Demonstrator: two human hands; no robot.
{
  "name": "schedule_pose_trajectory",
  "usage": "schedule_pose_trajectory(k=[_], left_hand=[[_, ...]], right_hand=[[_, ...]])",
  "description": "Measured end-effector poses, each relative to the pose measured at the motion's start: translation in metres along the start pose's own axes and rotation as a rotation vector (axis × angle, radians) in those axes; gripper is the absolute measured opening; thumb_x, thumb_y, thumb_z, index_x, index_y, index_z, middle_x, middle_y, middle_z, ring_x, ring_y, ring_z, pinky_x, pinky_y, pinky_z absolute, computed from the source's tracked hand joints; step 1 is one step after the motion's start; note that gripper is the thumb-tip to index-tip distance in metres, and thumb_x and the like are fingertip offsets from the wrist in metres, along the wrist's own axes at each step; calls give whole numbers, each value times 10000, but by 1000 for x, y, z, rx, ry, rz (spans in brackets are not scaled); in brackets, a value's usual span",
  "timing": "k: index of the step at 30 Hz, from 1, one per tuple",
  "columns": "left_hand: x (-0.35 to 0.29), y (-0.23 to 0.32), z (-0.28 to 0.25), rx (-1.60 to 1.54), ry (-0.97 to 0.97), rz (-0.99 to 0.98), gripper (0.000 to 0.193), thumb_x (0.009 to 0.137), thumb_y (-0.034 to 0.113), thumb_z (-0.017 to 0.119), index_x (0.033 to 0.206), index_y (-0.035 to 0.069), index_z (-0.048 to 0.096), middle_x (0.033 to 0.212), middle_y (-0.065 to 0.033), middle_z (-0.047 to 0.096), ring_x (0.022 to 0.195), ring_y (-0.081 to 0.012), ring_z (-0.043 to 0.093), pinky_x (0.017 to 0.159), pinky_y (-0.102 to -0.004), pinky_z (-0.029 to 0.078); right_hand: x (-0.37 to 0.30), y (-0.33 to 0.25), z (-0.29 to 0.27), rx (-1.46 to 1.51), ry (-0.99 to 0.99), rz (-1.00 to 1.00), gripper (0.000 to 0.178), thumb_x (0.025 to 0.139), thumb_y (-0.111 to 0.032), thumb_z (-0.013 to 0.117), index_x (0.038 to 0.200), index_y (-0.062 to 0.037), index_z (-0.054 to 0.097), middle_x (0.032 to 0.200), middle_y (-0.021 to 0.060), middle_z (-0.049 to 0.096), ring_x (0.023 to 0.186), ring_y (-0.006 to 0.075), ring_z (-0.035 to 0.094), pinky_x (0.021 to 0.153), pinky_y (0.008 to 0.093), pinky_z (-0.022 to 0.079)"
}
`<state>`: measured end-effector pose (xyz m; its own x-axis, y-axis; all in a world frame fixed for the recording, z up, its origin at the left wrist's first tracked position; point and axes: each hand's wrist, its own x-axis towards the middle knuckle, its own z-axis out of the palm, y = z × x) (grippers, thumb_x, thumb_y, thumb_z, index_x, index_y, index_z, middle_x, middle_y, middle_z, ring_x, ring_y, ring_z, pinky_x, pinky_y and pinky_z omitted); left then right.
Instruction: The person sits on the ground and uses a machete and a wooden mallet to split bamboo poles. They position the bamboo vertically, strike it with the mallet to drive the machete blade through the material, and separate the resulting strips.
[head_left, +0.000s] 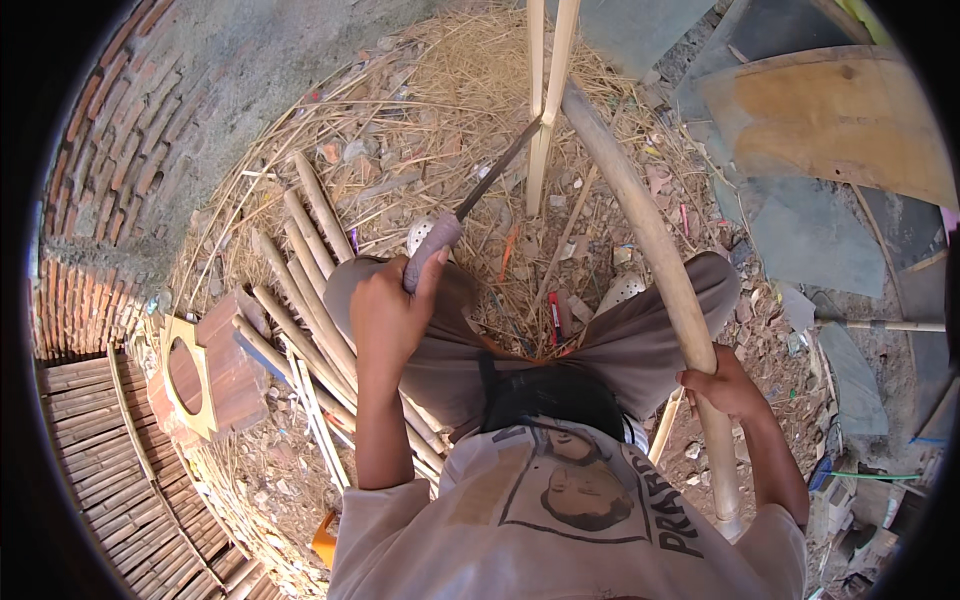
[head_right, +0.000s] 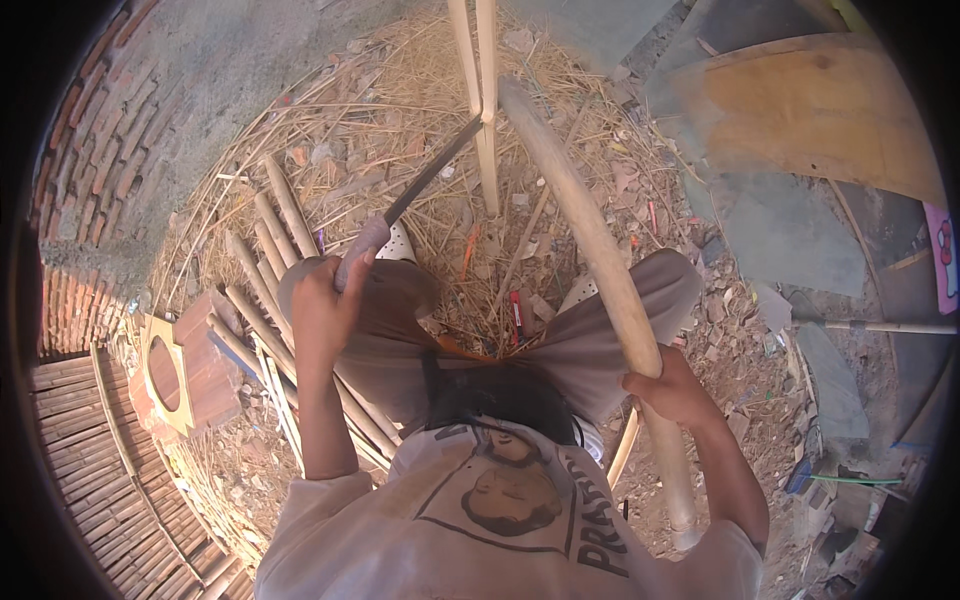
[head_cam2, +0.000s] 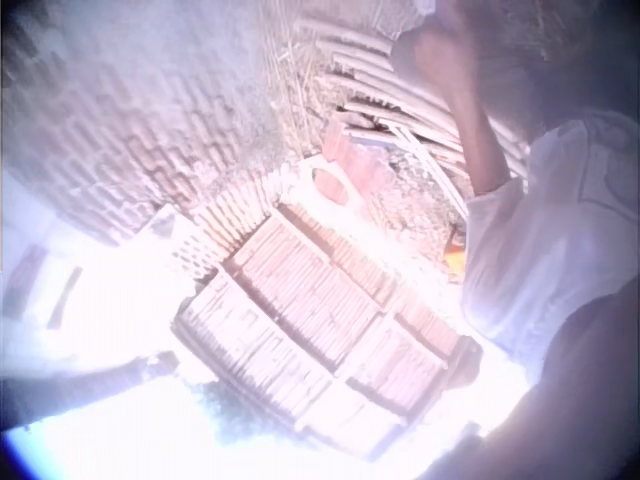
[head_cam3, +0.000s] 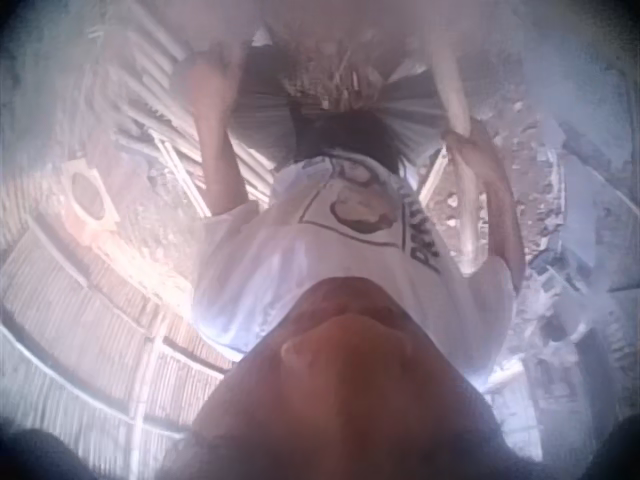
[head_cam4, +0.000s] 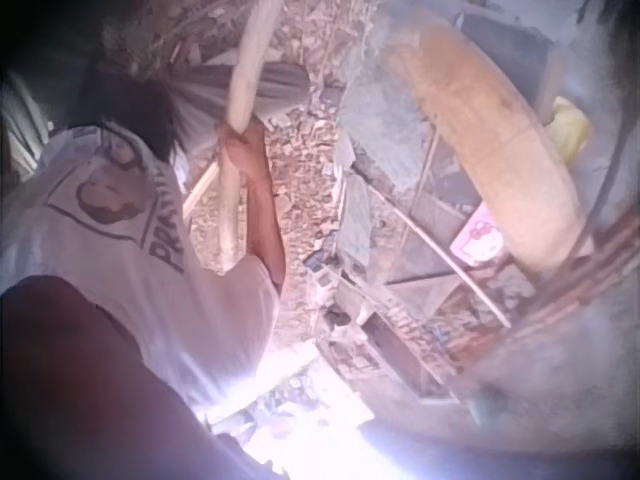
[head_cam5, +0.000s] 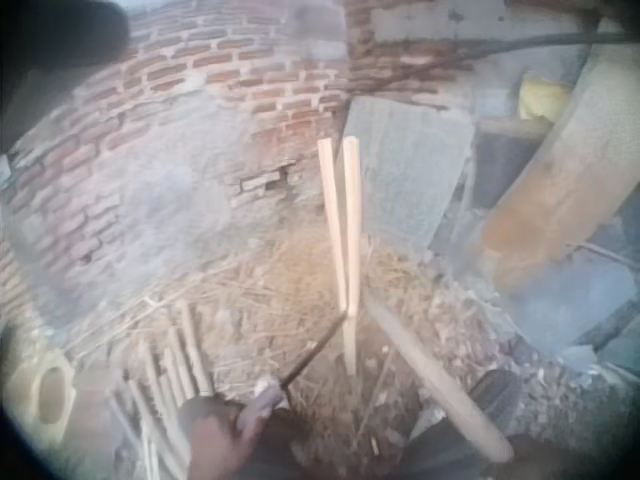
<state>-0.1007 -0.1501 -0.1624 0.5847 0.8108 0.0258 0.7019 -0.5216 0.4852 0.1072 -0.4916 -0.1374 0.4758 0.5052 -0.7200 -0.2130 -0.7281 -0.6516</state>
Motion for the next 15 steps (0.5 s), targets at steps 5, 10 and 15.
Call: schedule_pose_trajectory(k=[5, 10, 15], left_hand=[[-5, -3, 21, -68, 50, 13, 504, 899, 503, 616, 785, 17, 681, 603, -218, 618, 597, -424, 625, 573, -472, 490], [-16, 0, 28, -55, -16, -53, 488, 904, 486, 617, 770, 19, 663, 597, -222, 605, 596, -426, 620, 565, -473, 483], [-19, 16, 31, -72, 1, -19, 496, 911, 464, 622, 761, -9, 625, 605, -236, 584, 614, -440, 606, 572, -475, 459]], right_hand=[[-70, -48, -35, 38, 374, -213, 506, 795, -139, 722, 1169, 62, 444, 670, 73, 532, 488, 153, 542, 431, 302, 505], [-102, -81, -45, 194, 491, -906, 479, 842, -228, 653, 1150, 15, 379, 677, 98, 512, 488, 143, 493, 460, 268, 488], [-23, -18, -3, -7, 267, -303, 218, 800, -77, 676, 944, 39, 561, 701, 91, 605, 543, 155, 598, 489, 311, 483]])
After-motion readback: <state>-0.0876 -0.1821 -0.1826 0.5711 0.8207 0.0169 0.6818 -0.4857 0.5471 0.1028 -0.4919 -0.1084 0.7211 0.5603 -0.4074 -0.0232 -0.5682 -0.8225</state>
